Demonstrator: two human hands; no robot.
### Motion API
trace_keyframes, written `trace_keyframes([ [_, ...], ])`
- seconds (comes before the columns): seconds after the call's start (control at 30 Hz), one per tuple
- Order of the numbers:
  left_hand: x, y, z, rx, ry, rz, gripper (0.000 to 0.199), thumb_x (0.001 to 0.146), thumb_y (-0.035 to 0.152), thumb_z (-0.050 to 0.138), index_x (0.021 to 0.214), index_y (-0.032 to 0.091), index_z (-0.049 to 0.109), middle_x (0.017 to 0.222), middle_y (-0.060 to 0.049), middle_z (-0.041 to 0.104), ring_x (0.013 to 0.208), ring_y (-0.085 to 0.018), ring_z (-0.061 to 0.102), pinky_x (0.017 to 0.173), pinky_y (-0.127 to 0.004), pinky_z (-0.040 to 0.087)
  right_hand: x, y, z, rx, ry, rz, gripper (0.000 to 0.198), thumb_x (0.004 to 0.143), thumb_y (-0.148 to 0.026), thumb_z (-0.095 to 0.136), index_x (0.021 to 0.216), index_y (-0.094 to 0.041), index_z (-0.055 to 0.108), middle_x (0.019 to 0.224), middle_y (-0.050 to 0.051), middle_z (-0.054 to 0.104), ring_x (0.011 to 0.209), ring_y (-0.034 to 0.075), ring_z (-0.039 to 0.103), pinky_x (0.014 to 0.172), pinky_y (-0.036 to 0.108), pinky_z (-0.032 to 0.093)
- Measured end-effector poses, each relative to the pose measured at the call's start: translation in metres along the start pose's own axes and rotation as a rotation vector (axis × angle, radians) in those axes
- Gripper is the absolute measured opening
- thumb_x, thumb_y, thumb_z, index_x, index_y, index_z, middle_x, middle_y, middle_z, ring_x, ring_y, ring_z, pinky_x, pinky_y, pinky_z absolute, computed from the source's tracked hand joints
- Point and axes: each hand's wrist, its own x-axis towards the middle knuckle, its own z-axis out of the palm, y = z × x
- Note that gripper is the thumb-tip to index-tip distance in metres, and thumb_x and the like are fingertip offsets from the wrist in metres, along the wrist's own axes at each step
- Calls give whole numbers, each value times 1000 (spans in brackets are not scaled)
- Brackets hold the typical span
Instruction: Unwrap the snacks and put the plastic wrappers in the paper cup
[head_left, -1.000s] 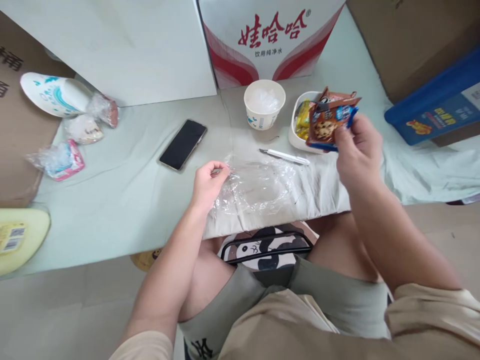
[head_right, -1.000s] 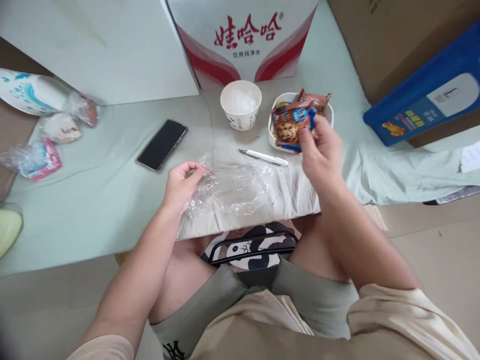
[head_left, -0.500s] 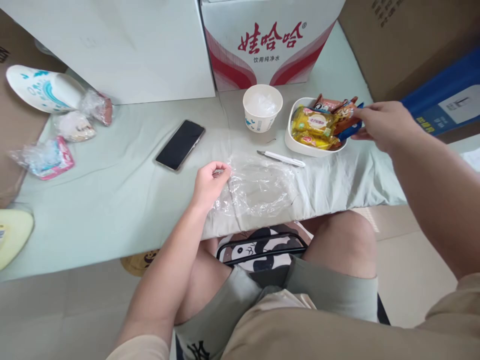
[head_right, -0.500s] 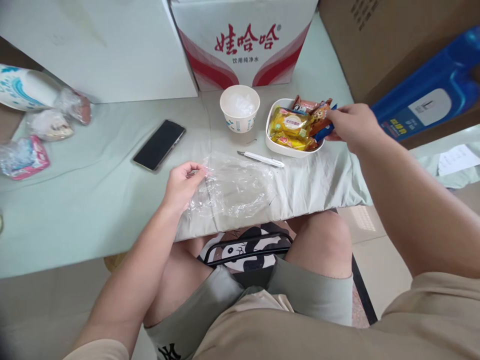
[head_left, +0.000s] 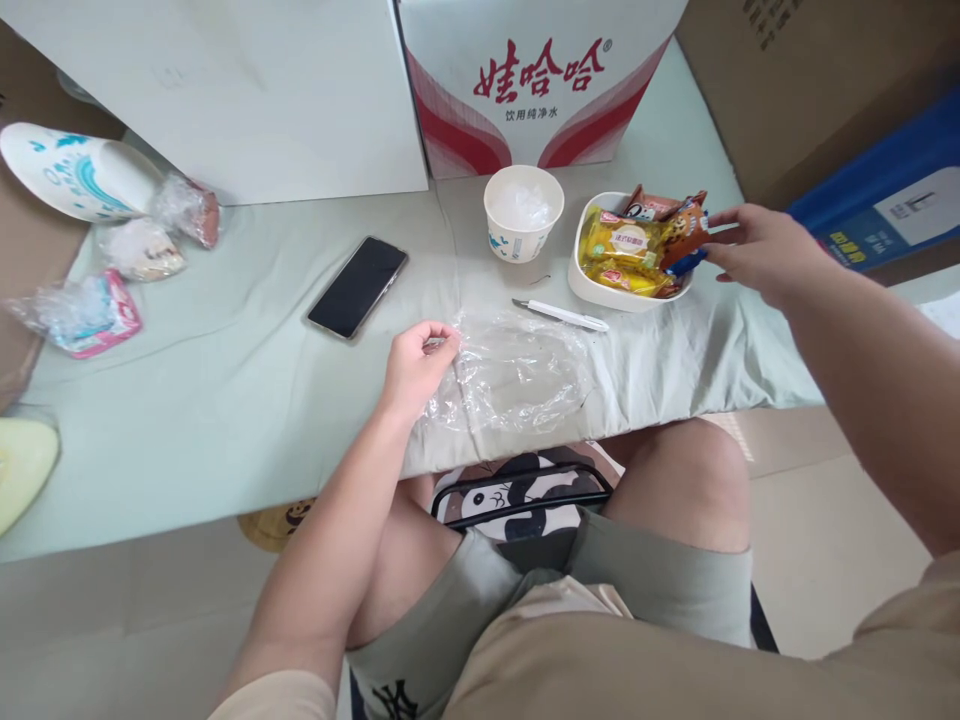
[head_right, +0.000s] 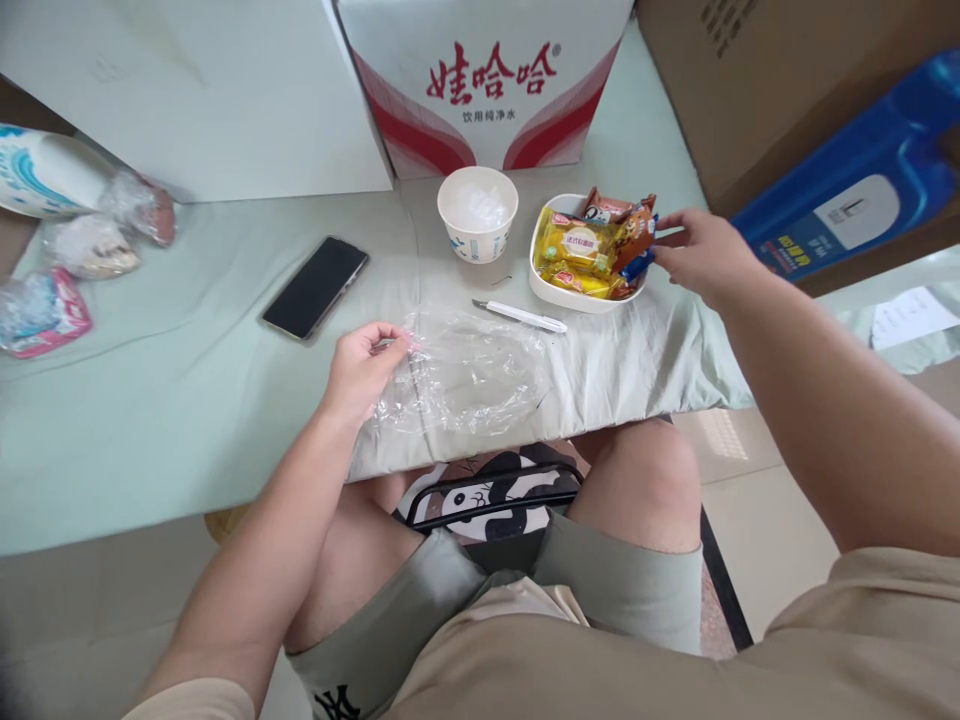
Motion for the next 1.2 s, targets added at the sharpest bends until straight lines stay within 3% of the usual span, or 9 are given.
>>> trace_keyframes([
  [0.17, 0, -1, -1, 4, 1, 10, 14, 73, 31, 73, 75, 19, 67, 76, -2, 72, 71, -15, 64, 65, -24, 49, 11, 10, -1, 183, 152, 100, 33, 91, -3, 55, 118, -11, 72, 126, 18, 72, 98, 15, 68, 76, 32, 53],
  [0.27, 0, -1, 0, 5, 0, 5, 14, 74, 31, 73, 76, 18, 67, 76, -2, 72, 71, -15, 65, 69, -25, 51, 15, 7, 1, 123, 255, -37, 40, 96, -5, 49, 129, -14, 70, 140, 17, 67, 124, 20, 65, 102, 39, 50],
  [0.4, 1, -4, 1, 20, -6, 8, 12, 75, 29, 73, 77, 18, 67, 78, -2, 74, 73, -15, 66, 75, -27, 53, 23, 4, 12, -60, 140, -337, 43, 101, -7, 49, 141, -14, 64, 157, 17, 54, 146, 17, 50, 124, 37, 29],
  [0.53, 2, -7, 0, 13, -9, 4, 14, 76, 31, 73, 79, 18, 68, 79, -3, 75, 76, -16, 68, 76, -27, 53, 30, 8, 32, -103, -31, -326, 43, 105, -9, 43, 144, -13, 62, 163, 17, 46, 154, 15, 40, 128, 39, 22],
  [0.77, 3, -6, 1, 8, -17, -7, 15, 75, 33, 73, 78, 19, 67, 78, -4, 74, 74, -17, 68, 69, -26, 51, 37, 23, 46, -67, -62, -382, 47, 103, -12, 49, 150, -14, 55, 168, 18, 37, 159, 18, 31, 129, 44, 18],
  [0.93, 2, -7, 1, 28, -25, 1, 16, 74, 34, 73, 79, 19, 68, 79, -4, 73, 73, -16, 66, 65, -25, 50, 37, 24, 28, 214, 275, -354, 51, 101, -6, 32, 144, -19, 55, 159, 13, 49, 152, 23, 42, 124, 47, 32],
  [1.03, 2, -8, -1, 25, -23, 4, 15, 76, 33, 72, 79, 19, 68, 79, -4, 74, 72, -16, 66, 68, -26, 51, -3, 23, 22, 224, 448, -573, 39, 99, -13, 34, 125, -18, 62, 129, 15, 66, 127, 27, 63, 108, 47, 47],
  [1.13, 3, -6, 0, 40, -9, 23, 13, 75, 31, 72, 78, 19, 68, 79, -3, 74, 73, -15, 65, 71, -26, 51, -67, 23, 34, 169, 106, -1005, 21, 97, -30, 52, 108, -22, 69, 103, 11, 73, 99, 27, 71, 91, 44, 57],
  [1.2, 4, -6, 2, 47, -10, 20, 12, 75, 30, 72, 78, 19, 67, 79, -2, 72, 72, -14, 64, 71, -26, 51, -106, 26, 52, 63, -278, -1232, 46, 91, -45, 66, 130, -21, 64, 125, 15, 72, 116, 32, 69, 99, 51, 57],
])
